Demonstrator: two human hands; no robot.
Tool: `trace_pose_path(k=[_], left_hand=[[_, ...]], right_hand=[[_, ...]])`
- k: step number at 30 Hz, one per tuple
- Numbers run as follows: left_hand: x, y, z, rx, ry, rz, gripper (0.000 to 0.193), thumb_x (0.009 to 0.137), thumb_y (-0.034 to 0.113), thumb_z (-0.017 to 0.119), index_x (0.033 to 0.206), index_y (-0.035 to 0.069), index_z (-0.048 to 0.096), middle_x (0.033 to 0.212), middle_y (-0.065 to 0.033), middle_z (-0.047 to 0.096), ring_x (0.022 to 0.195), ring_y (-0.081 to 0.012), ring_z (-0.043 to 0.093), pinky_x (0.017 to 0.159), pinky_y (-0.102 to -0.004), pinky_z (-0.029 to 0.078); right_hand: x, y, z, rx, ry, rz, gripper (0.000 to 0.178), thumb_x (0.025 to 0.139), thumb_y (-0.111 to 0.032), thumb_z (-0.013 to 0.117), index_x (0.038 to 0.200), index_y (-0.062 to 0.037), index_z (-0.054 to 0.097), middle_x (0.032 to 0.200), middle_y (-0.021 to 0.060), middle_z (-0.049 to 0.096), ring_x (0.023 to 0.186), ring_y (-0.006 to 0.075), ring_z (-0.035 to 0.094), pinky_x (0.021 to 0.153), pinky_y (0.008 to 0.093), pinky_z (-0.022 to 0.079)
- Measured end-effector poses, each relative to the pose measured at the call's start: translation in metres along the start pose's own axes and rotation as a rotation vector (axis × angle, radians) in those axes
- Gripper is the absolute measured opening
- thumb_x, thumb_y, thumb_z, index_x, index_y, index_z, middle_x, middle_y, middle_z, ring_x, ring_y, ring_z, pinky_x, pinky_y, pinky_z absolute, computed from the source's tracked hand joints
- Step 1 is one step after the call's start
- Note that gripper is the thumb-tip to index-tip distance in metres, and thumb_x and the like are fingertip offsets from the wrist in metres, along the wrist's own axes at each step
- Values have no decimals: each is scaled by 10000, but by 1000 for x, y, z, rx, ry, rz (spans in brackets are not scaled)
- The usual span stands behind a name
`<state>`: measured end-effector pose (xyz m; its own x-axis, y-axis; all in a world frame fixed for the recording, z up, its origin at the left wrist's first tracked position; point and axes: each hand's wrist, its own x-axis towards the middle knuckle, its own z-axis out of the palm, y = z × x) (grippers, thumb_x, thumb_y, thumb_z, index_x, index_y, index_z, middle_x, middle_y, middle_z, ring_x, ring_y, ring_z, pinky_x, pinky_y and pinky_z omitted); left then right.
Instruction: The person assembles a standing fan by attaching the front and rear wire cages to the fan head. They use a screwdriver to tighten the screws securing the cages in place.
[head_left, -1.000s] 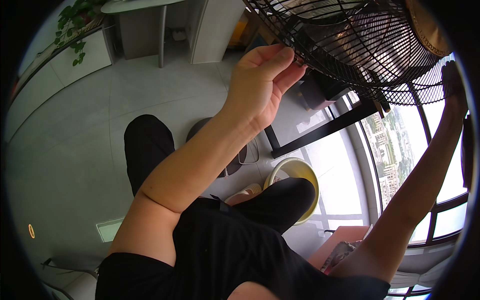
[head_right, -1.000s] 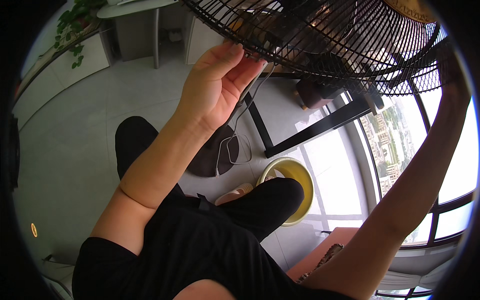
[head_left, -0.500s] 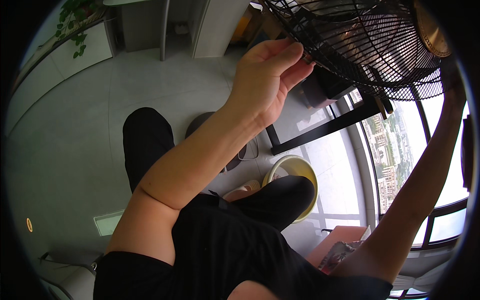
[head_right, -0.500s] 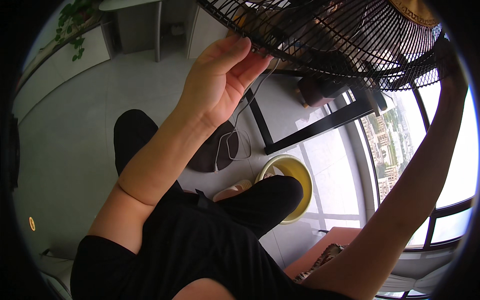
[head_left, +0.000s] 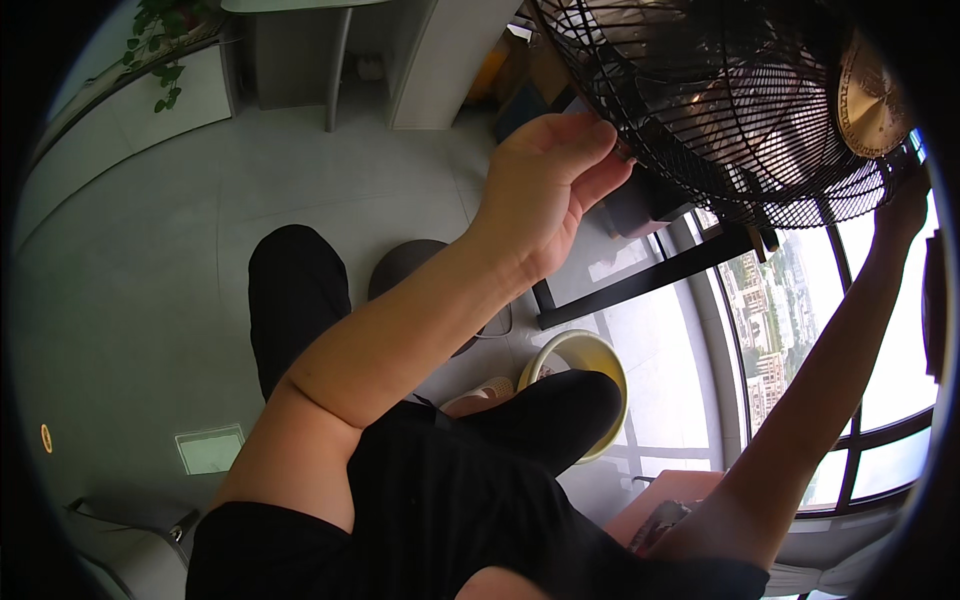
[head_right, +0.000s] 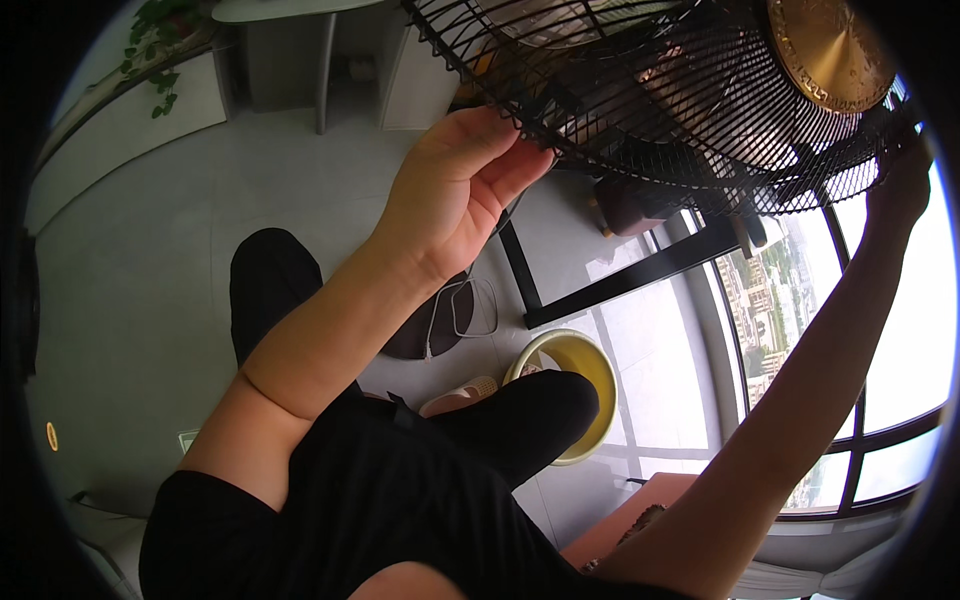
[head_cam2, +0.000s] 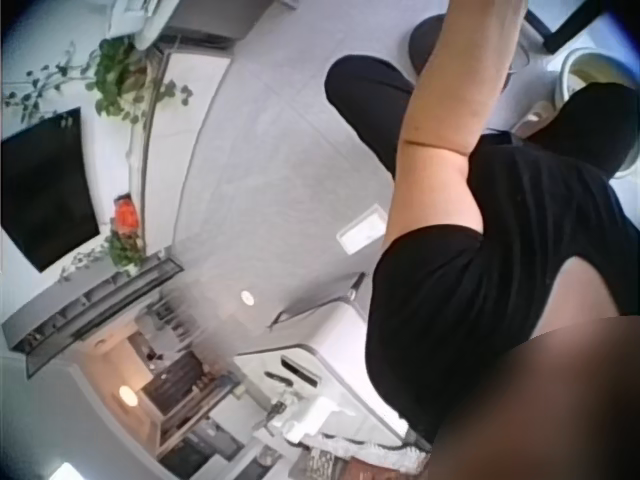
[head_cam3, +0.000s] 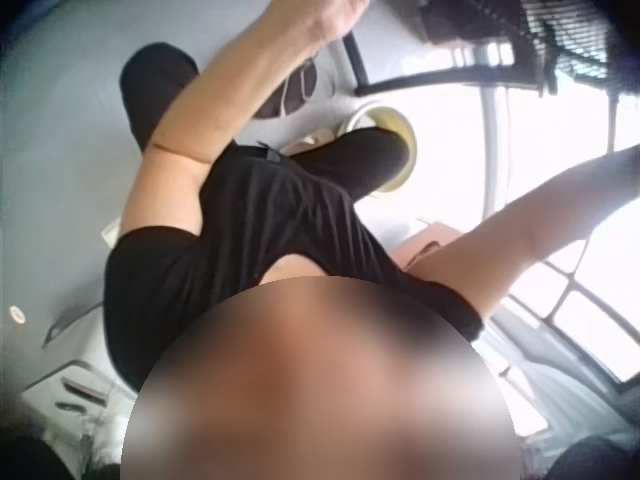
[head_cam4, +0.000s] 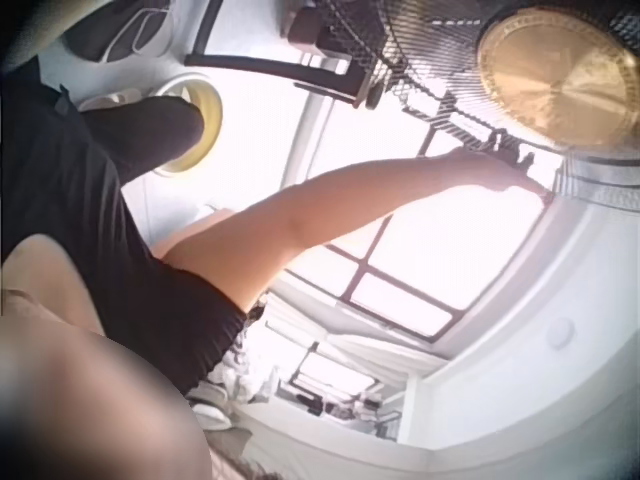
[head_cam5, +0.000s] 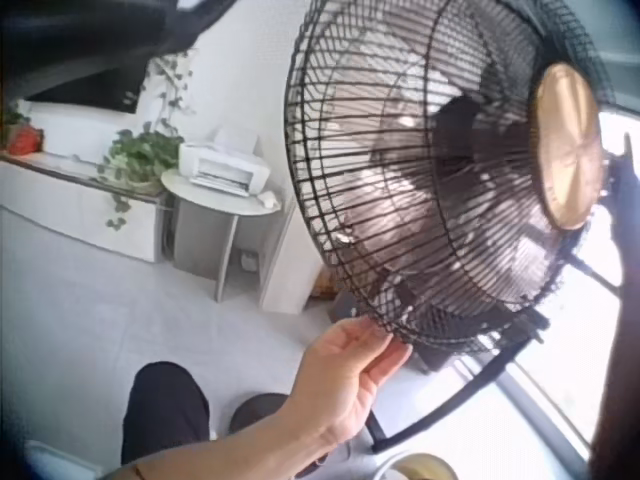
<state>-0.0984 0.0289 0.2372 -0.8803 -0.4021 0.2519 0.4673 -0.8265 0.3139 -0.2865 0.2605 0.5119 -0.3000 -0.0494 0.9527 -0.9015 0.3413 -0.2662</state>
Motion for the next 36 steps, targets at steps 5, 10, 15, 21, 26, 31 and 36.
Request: trace_pose_path(k=[5, 10, 15, 21, 26, 31, 36], left_hand=[[-2, 2, 2, 11, 20, -3, 106, 818, 47, 540, 916, 11, 526, 920, -94, 586, 866, -189, 578, 833, -321, 479], [-3, 5, 4, -17, 7, -2, 89, 817, 33, 536, 900, 3, 525, 927, -104, 579, 868, -182, 575, 835, -316, 478], [-4, 10, 6, -18, 9, -20, 84, 825, 35, 531, 902, 1, 526, 931, -106, 572, 855, -172, 570, 832, -299, 480], [-1, 9, 4, -32, 0, -74, 117, 836, 48, 525, 944, 4, 532, 959, -98, 571, 865, -143, 563, 838, -280, 472], [-1, 12, -5, -53, -123, -75, 303, 867, 305, 499, 1022, 44, 511, 980, -85, 577, 921, -162, 567, 862, -309, 449], [1, 22, 1, -20, -109, -111, 397, 858, 405, 477, 1032, 49, 494, 965, -81, 579, 900, -156, 570, 838, -312, 456], [1, 29, 7, -20, -98, -180, 414, 843, 419, 499, 1024, 46, 491, 963, -91, 576, 903, -174, 568, 825, -330, 462]], right_hand=[[-29, -47, 14, 8, 78, 161, 554, 890, -452, 335, 1194, -3, 449, 1132, 117, 532, 1073, 206, 460, 937, 336, 320], [-33, -56, 17, 64, 74, 271, 633, 866, -514, 350, 1212, 11, 422, 1207, 124, 474, 1100, 245, 446, 917, 366, 351], [-31, -61, 17, 79, 39, 343, 615, 863, -527, 339, 1185, -16, 454, 1142, 108, 506, 1053, 238, 461, 878, 361, 377], [-24, -43, 11, -43, 84, 353, 630, 810, -607, 351, 1160, -97, 474, 919, 48, 522, 854, 160, 424, 814, 394, 327], [-33, -46, 16, 195, 75, 507, 547, 796, -584, 410, 1072, -121, 503, 923, 41, 533, 913, 172, 446, 775, 397, 353], [-37, -59, 22, 285, 53, 534, 521, 817, -559, 380, 1049, -112, 515, 925, 43, 546, 888, 168, 476, 736, 372, 391], [-38, -56, 17, 363, 78, 557, 490, 846, -497, 388, 1062, -70, 492, 995, 53, 504, 845, 198, 506, 686, 303, 432]])
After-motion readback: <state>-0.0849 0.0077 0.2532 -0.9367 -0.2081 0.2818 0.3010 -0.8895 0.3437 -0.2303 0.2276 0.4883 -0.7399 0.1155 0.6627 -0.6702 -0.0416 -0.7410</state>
